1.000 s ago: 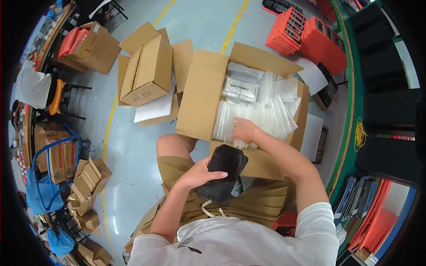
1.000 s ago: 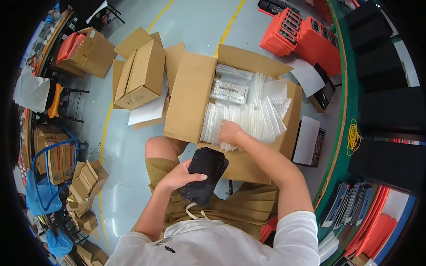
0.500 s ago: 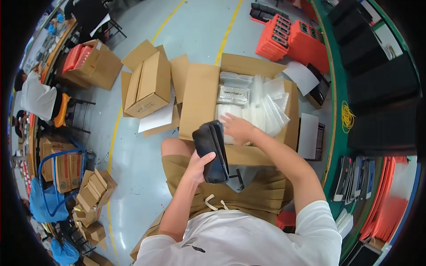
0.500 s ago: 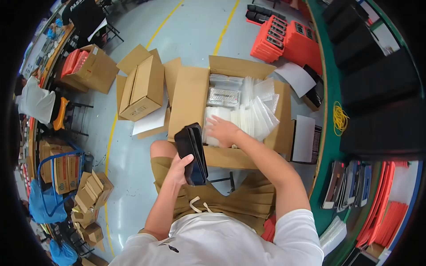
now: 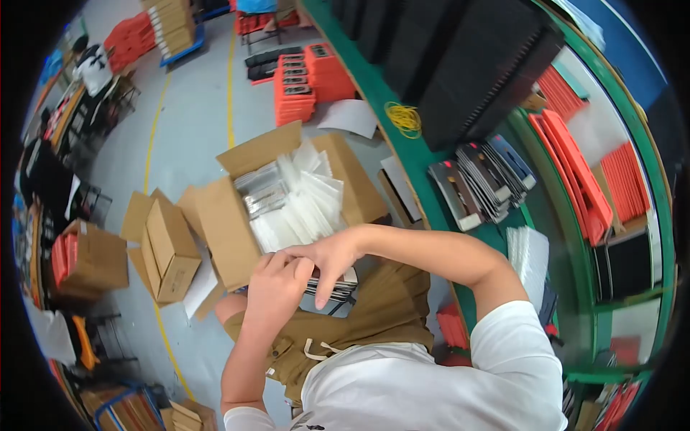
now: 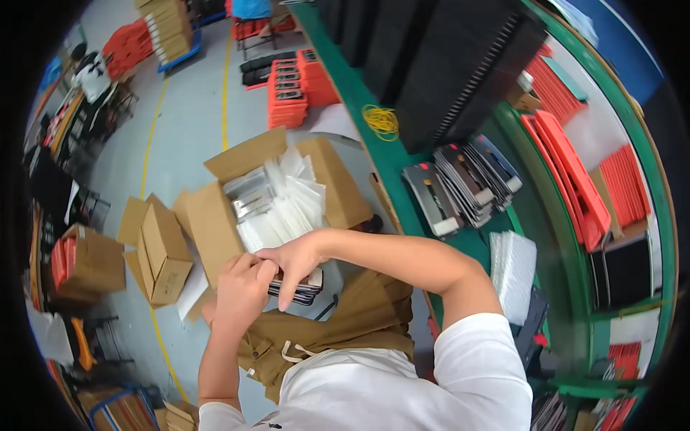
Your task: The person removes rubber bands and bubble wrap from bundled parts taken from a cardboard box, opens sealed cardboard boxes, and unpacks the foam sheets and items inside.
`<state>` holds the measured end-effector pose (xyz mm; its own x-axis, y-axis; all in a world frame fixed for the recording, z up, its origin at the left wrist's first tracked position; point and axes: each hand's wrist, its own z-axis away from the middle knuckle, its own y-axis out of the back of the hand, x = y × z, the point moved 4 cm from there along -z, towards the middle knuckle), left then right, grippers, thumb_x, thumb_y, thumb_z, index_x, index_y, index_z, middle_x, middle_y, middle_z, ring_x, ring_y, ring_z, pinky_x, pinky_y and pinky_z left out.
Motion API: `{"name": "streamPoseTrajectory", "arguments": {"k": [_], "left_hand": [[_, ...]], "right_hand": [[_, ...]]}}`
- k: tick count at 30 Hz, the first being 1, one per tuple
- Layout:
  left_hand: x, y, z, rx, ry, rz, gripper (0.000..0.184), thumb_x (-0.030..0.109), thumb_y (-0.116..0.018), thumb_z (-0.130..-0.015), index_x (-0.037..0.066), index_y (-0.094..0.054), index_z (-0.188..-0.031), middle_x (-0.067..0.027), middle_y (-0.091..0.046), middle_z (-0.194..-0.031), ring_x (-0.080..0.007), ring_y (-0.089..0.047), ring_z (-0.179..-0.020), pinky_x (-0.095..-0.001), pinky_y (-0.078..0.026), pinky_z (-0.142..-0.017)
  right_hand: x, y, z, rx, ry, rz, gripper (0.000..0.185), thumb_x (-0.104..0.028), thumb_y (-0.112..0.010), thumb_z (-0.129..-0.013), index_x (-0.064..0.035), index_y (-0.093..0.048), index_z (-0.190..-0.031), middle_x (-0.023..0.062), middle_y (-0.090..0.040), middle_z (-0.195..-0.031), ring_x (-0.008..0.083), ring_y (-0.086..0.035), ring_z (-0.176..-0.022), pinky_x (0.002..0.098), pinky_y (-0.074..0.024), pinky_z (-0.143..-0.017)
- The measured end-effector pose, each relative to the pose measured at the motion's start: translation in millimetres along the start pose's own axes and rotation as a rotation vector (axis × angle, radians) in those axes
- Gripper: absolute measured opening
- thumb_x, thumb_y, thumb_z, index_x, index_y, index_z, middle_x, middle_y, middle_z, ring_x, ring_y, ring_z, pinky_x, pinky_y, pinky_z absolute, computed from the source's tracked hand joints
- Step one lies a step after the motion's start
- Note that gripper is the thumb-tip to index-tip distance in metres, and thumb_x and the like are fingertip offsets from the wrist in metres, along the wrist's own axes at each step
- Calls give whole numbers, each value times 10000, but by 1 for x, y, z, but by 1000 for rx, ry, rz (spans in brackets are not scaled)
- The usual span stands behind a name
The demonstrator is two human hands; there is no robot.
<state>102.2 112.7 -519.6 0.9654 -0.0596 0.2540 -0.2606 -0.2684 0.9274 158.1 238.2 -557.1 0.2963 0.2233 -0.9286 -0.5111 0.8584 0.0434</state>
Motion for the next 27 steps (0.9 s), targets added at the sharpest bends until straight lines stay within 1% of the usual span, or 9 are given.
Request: {"name": "streamPoseTrajectory", "arguments": {"k": [3, 6, 8, 10, 12, 16, 21, 24, 27], "left_hand": [[37, 30, -17, 391, -105, -250, 434, 22, -735, -690, 91, -548, -1075, -104, -654, -1047, -277, -605, -1054, -431, -484, -923], [51, 39, -29, 727, 5, -43, 358, 53, -721, -751, 83, -550, -1063, -136, -623, -1119, -305, -584, -1083, -462, -456, -947], [51, 41, -28, 896, 87, 68, 321, 69, -714, -781, 78, -550, -1057, -151, -607, -1155, -318, -573, -1098, -477, -443, -958], [35, 27, -23, 816, 224, 305, 314, 126, -727, -804, 58, -546, -1051, -185, -573, -1198, -343, -565, -1099, -477, -442, -962], [17, 11, -17, 775, 292, 422, 319, 154, -734, -815, 47, -544, -1047, -202, -556, -1219, -355, -561, -1099, -477, -441, -964], [-45, -66, 0, 384, 443, 400, 352, 179, -737, -831, 3, -571, -1087, -211, -586, -1200, -330, -566, -1134, -433, -442, -987], [-70, -146, 47, -485, 687, 334, 575, 412, -808, -735, 36, -653, -1142, -186, -633, -1164, -356, -575, -1133, -438, -480, -927], [-67, -175, 77, -368, 557, 163, 696, 511, -814, -685, 67, -640, -1192, -148, -643, -1163, -332, -585, -1119, -432, -494, -904], [-52, -188, 87, -370, 561, 41, 748, 481, -823, -682, 106, -584, -1285, -130, -600, -1218, -324, -548, -1161, -441, -474, -936]], "right_hand": [[-26, -15, 58, 212, 44, 57, 1038, -234, -827, -700, -1, -227, -1513, 107, -595, -1032, 148, -566, -837, 278, -477, -713], [-47, -24, 125, 607, 124, 26, 883, -203, -803, -666, 30, -360, -1393, 73, -562, -892, 146, -533, -770, 284, -466, -659], [-49, -21, 175, 877, -106, 259, 683, -198, -805, -621, 17, -456, -1168, 71, -531, -857, 146, -526, -757, 297, -467, -647], [-57, -15, 220, 1140, -366, 334, 496, -181, -785, -592, -17, -463, -932, 74, -513, -805, 178, -548, -757, 318, -474, -649], [-36, 2, 256, 1333, -431, 648, 406, -184, -759, -603, -22, -511, -881, 113, -543, -850, 246, -584, -774, 364, -492, -681], [3, 24, 285, 1453, -782, 640, 355, -206, -737, -611, -19, -546, -845, 157, -557, -926, 318, -600, -831, 408, -501, -742], [3, 25, 284, 1468, -951, 804, 461, -271, -781, -627, -12, -576, -949, 187, -565, -1078, 347, -590, -934, 445, -493, -809], [-4, 15, 267, 1475, -941, 936, 512, -296, -802, -643, -9, -584, -1007, 187, -583, -1101, 350, -586, -990, 454, -489, -826], [-36, 16, 224, 1535, -848, 1446, 545, -304, -791, -699, -16, -581, -1111, 172, -599, -1119, 356, -580, -1026, 460, -490, -827]]}}
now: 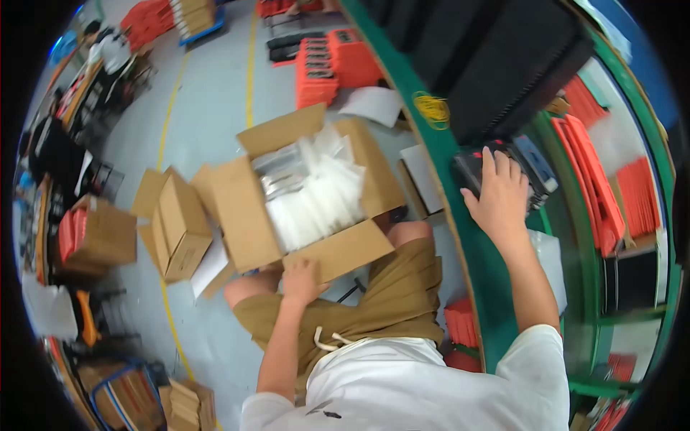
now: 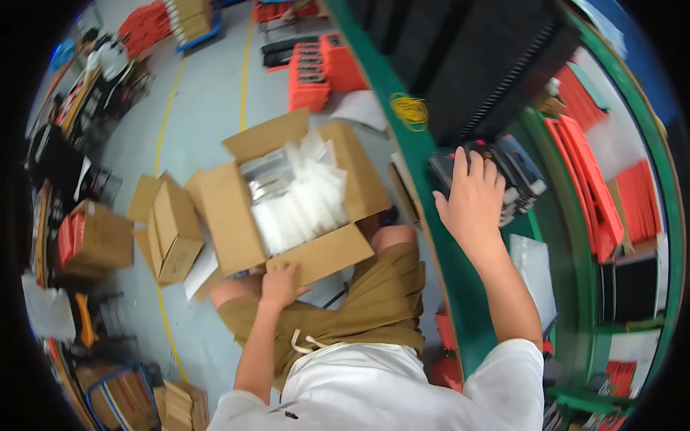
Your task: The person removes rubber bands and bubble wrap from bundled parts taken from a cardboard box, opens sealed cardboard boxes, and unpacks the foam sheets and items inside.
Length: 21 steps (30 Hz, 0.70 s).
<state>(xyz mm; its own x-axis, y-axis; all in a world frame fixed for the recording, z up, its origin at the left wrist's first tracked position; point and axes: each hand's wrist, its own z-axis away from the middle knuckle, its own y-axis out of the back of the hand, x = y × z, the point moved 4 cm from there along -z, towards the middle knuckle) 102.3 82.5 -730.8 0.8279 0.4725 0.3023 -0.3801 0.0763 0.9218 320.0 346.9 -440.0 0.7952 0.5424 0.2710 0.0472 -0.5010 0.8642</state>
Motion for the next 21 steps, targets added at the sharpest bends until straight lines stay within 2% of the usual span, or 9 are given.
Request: {"name": "streamPoseTrajectory", "arguments": {"k": [3, 4, 7, 9, 11, 15, 16, 19, 21], "left_hand": [[8, -29, 15, 21, 35, -36, 748, 433, -826, -693, 117, -557, -1315, -127, -546, -1247, -338, -503, -1181, -461, -454, -952], [9, -36, 16, 38, 20, -53, 738, 406, -825, -700, 117, -549, -1320, -125, -519, -1255, -347, -482, -1185, -473, -446, -955], [3, -60, 17, 62, 42, -18, 662, 366, -813, -722, 108, -571, -1282, -128, -506, -1242, -355, -469, -1180, -470, -453, -937], [-3, -64, 18, 80, 68, -1, 624, 345, -806, -733, 104, -582, -1262, -129, -500, -1236, -360, -462, -1177, -469, -456, -928], [-10, -56, 16, 114, 80, 134, 499, 289, -787, -752, 88, -616, -1176, -141, -511, -1211, -372, -480, -1134, -459, -461, -919], [-31, -62, 6, 253, 126, 383, 350, 228, -755, -784, 70, -648, -1077, -155, -540, -1146, -382, -508, -1074, -447, -469, -905], [-37, -63, 3, 310, 132, 473, 306, 211, -744, -794, 65, -655, -1048, -159, -552, -1120, -384, -518, -1055, -443, -472, -899], [-47, -69, -7, 209, 233, 604, 262, 194, -729, -809, 63, -655, -1024, -163, -573, -1062, -382, -540, -1017, -443, -478, -881], [-51, -69, -13, 156, 285, 668, 240, 185, -722, -816, 62, -656, -1011, -165, -583, -1033, -382, -552, -997, -443, -481, -872]], "right_hand": [[-65, 7, -24, -69, 278, -309, 470, -263, -758, -745, -27, -607, -1122, 155, -624, -1045, 351, -595, -1000, 443, -494, -821], [-90, -9, -29, -181, 347, -359, 431, -264, -744, -757, -30, -625, -1100, 153, -634, -1015, 355, -606, -971, 447, -500, -814], [-168, -84, -41, -488, 580, -419, 360, -283, -709, -792, -28, -664, -1042, 167, -665, -954, 357, -638, -926, 457, -519, -807], [-219, -141, -48, -624, 683, -493, 330, -287, -680, -817, -44, -673, -1039, 170, -676, -989, 356, -641, -966, 460, -529, -816], [-267, -192, -56, -682, 721, -622, 281, -269, -662, -835, -71, -685, -1034, 156, -686, -1016, 347, -641, -996, 452, -531, -827], [-367, -298, -78, -748, 695, -761, 244, -234, -674, -815, -82, -690, -1005, 156, -679, -1035, 360, -634, -1010, 450, -532, -829], [-389, -323, -85, -684, 690, -712, 256, -217, -681, -803, -85, -679, -1023, 153, -668, -1056, 359, -631, -1019, 449, -531, -832], [-432, -370, -93, -572, 691, -611, 294, -184, -697, -781, -92, -658, -1058, 147, -645, -1098, 356, -624, -1036, 448, -528, -838], [-445, -388, -85, -500, 829, -482, 344, -163, -704, -763, -85, -626, -1089, 139, -613, -1136, 349, -618, -1044, 442, -523, -846]]}}
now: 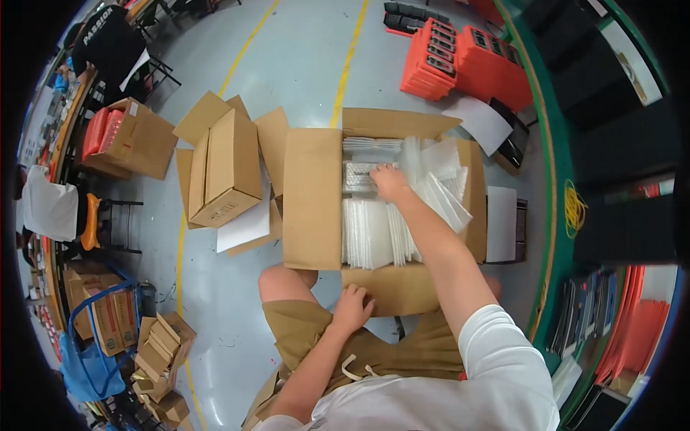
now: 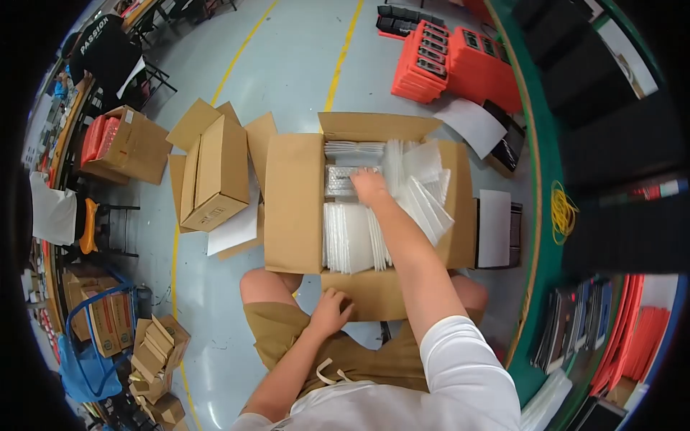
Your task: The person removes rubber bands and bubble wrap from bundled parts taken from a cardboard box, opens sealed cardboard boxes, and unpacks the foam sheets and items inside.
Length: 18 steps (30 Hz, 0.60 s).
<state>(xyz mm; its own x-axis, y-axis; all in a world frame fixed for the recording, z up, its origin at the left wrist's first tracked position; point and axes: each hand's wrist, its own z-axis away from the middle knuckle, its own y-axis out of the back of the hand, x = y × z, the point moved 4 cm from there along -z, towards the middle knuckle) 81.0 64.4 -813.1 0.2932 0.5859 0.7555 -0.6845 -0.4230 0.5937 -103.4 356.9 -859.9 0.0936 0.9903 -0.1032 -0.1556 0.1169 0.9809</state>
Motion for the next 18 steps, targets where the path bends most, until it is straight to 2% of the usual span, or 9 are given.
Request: {"name": "streamPoseTrajectory", "arguments": {"k": [2, 5, 9, 10, 12, 13, 15, 18], "left_hand": [[1, -1, -6, -2, 27, -16, 230, 189, -727, -814, 60, -654, -989, -163, -591, -1007, -378, -564, -980, -441, -486, -856], [2, 4, -14, -17, 61, -28, 220, 188, -732, -811, 57, -652, -969, -159, -595, -990, -376, -572, -966, -439, -490, -843], [3, 0, -20, -37, 74, -26, 207, 177, -736, -806, 56, -649, -949, -148, -597, -970, -372, -577, -947, -436, -493, -826], [2, 1, -20, -23, 66, -19, 203, 173, -737, -805, 56, -650, -947, -144, -598, -959, -371, -579, -936, -435, -494, -818], [2, 1, -19, -13, 67, -13, 200, 169, -738, -804, 57, -650, -945, -140, -598, -947, -370, -581, -926, -433, -495, -811], [1, 1, -19, -11, 61, 6, 197, 165, -737, -805, 57, -650, -944, -138, -598, -941, -368, -582, -919, -432, -496, -806], [-1, 3, -17, -3, 51, 43, 190, 158, -735, -806, 58, -649, -943, -135, -598, -928, -364, -584, -905, -429, -497, -797], [-2, 2, -18, -1, 62, 49, 190, 156, -735, -806, 57, -649, -943, -133, -599, -934, -361, -585, -904, -425, -497, -795]], "right_hand": [[-7, -19, -11, -11, 55, 74, 371, -152, -707, -754, -82, -609, -1105, 135, -597, -1154, 345, -615, -1048, 439, -521, -850], [-12, -36, -22, 119, -60, 219, 395, -142, -711, -745, -70, -578, -1109, 124, -569, -1171, 325, -587, -1095, 437, -511, -857], [-2, -57, -38, 74, -72, 248, 416, -157, -732, -727, -55, -561, -1091, 133, -562, -1173, 323, -556, -1144, 455, -488, -888], [3, -44, -44, 66, -74, 247, 416, -157, -732, -727, -55, -561, -1091, 133, -562, -1173, 323, -556, -1144, 455, -488, -888], [12, -5, -59, -196, -108, 77, 490, -153, -755, -730, -100, -533, -1164, 120, -547, -1184, 312, -534, -1180, 463, -424, -983], [18, -5, -63, -200, -105, 72, 490, -153, -755, -730, -100, -533, -1164, 120, -547, -1184, 312, -534, -1180, 463, -424, -983], [24, 16, -61, 264, -19, 143, 559, -148, -722, -736, -87, -517, -1253, 130, -529, -1227, 318, -479, -1218, 483, -387, -993], [31, 15, -55, 262, -117, 9, 588, -138, -732, -720, -99, -532, -1272, 128, -517, -1256, 314, -441, -1252, 479, -369, -1011]]}}
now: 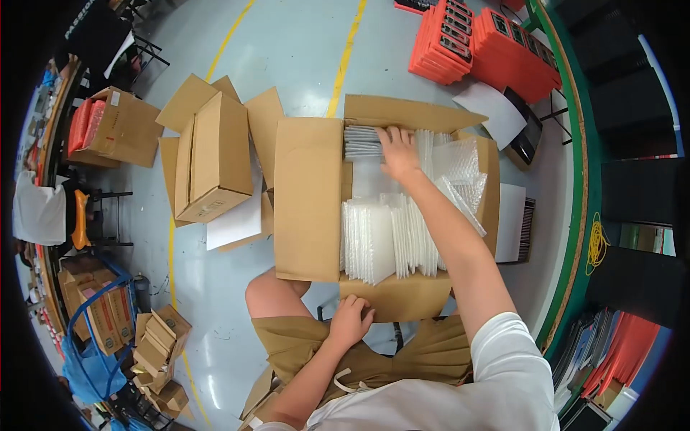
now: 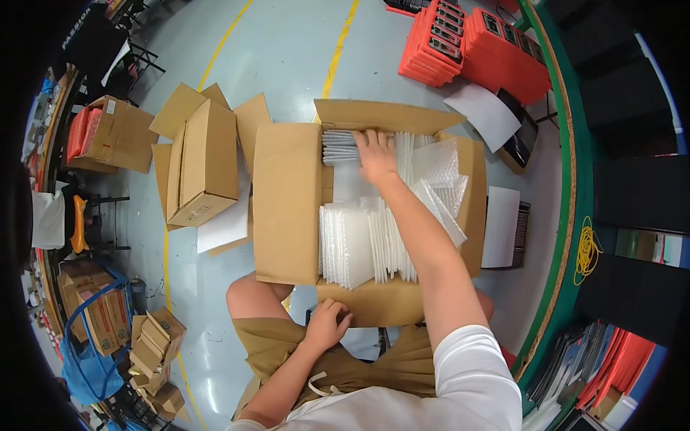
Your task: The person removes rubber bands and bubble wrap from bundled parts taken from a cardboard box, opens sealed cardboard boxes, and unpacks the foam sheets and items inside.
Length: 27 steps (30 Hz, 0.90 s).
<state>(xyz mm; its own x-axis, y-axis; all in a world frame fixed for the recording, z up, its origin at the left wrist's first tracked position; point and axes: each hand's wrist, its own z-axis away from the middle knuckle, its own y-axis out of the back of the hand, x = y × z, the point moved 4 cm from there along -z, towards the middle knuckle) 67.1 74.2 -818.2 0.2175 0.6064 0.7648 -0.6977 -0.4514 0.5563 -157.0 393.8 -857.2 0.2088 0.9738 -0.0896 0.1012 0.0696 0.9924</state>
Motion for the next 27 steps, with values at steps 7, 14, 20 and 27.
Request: {"name": "streamPoseTrajectory", "arguments": {"k": [7, 14, 20, 27], "left_hand": [[5, 0, -3, 7, 4, -16, 190, 157, -729, -810, 53, -646, -946, -136, -599, -936, -363, -584, -893, -423, -497, -799], [-3, -6, -1, 45, -7, -32, 194, 193, -722, -841, 48, -652, -950, -115, -626, -958, -324, -608, -938, -401, -500, -801], [33, 22, -10, 13, 270, 1333, 690, 507, -595, -929, 157, -321, -1457, -100, -501, -1373, -306, -592, -1122, -447, -492, -945], [51, 45, 18, -49, 113, 1766, 743, 587, -538, -912, 116, -386, -1467, -130, -517, -1406, -330, -534, -1250, -505, -436, -1049]], "right_hand": [[-2, -8, -12, -231, -148, 94, 675, -240, -796, -671, -81, -551, -1279, 129, -495, -1312, 306, -393, -1297, 485, -334, -1062], [-3, 85, 17, -371, -189, -186, 799, -363, -809, -651, 6, -519, -1298, 154, -617, -1210, 338, -583, -1123, 462, -404, -1042], [-35, 201, 130, -458, -208, -984, 870, -328, -839, -669, 36, -462, -1364, 208, -612, -1260, 320, -614, -1127, 379, -461, -992], [-133, 256, 278, -169, 11, -892, 756, -300, -805, -758, -4, -464, -1364, 204, -583, -1265, 297, -589, -1141, 368, -460, -971]]}}
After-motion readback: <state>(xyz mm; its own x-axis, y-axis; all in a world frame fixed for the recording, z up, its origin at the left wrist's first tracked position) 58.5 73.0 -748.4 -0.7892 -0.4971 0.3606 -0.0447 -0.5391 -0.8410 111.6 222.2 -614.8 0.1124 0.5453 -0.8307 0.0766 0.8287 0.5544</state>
